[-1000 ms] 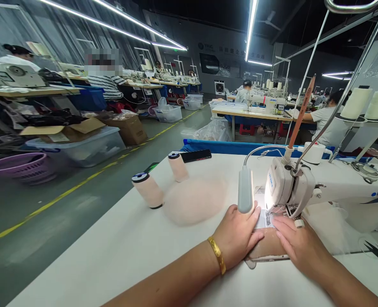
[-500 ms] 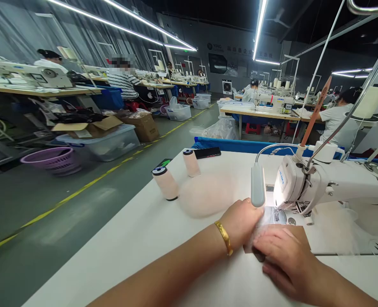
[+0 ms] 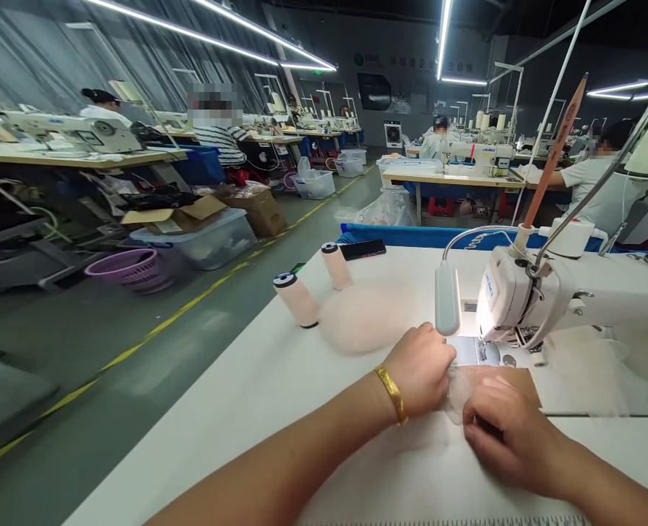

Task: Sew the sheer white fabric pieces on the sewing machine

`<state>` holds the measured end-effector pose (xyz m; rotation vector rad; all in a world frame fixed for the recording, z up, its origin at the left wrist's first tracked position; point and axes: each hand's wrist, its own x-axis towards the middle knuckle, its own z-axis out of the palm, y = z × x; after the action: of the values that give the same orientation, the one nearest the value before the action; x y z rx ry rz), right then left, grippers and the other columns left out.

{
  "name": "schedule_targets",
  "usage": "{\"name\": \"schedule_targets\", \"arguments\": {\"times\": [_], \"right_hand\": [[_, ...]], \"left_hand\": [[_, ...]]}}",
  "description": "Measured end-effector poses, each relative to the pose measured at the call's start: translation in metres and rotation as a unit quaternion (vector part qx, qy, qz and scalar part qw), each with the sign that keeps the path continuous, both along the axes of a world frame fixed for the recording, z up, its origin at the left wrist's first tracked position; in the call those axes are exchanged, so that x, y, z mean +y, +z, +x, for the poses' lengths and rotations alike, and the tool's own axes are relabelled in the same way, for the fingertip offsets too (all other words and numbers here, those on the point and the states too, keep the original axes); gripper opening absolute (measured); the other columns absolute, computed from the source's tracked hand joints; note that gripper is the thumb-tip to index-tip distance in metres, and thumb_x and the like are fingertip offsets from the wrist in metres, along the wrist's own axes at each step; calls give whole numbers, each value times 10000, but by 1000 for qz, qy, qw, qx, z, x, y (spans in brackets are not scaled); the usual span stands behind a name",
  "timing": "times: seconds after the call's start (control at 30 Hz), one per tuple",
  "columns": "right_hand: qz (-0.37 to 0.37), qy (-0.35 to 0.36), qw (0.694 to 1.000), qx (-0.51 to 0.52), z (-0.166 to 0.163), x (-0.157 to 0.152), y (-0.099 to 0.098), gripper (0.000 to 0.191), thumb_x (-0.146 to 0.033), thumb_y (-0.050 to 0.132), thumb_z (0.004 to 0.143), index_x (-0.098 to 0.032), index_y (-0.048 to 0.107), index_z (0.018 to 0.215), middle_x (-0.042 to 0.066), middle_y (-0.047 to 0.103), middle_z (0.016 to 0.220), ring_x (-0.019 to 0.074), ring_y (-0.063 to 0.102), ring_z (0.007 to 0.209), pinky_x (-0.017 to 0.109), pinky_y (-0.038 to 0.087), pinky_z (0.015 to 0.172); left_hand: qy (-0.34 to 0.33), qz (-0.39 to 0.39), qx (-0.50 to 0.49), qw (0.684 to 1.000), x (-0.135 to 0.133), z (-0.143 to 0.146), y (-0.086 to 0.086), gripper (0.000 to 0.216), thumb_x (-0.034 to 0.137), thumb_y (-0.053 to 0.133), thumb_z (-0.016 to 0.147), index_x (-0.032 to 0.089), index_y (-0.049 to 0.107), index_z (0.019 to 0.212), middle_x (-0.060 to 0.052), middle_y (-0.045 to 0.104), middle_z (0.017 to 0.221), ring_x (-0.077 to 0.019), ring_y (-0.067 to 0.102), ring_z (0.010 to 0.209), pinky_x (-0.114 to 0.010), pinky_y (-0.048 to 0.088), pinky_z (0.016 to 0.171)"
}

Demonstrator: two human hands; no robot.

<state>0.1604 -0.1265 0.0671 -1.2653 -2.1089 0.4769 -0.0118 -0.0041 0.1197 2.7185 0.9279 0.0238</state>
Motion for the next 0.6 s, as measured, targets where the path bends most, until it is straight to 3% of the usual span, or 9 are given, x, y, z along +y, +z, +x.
{"name": "schedule_targets", "arguments": {"times": [0.13, 0.33, 0.6], "right_hand": [[-2, -10, 1000, -26, -3, 1, -2, 115, -251, 598, 964, -238, 622, 1075, 6, 640, 803, 205, 549, 731, 318, 377, 677], [14, -10, 1000, -24, -2, -2, -8, 107, -152, 516, 939, -225, 573, 885, -11, 622, 738, 167, 517, 646, 310, 385, 690], [-15, -47, 999, 2, 14, -6, 12, 141, -192, 496, 962, -230, 548, 836, 2, 597, 775, 201, 560, 788, 335, 433, 772]], "left_hand": [[4, -118, -32, 993, 3, 4, 3, 161, 176, 571, 804, 213, 470, 685, 11, 652, 741, -178, 613, 694, -255, 421, 588], [19, -143, -46, 988, 7, 0, -3, 122, 123, 540, 756, 232, 497, 791, 40, 598, 723, -171, 553, 685, -244, 363, 577], [18, -206, -58, 977, 23, -17, 3, 61, 233, 486, 844, 230, 537, 879, 46, 530, 682, -174, 531, 669, -251, 408, 613]]}}
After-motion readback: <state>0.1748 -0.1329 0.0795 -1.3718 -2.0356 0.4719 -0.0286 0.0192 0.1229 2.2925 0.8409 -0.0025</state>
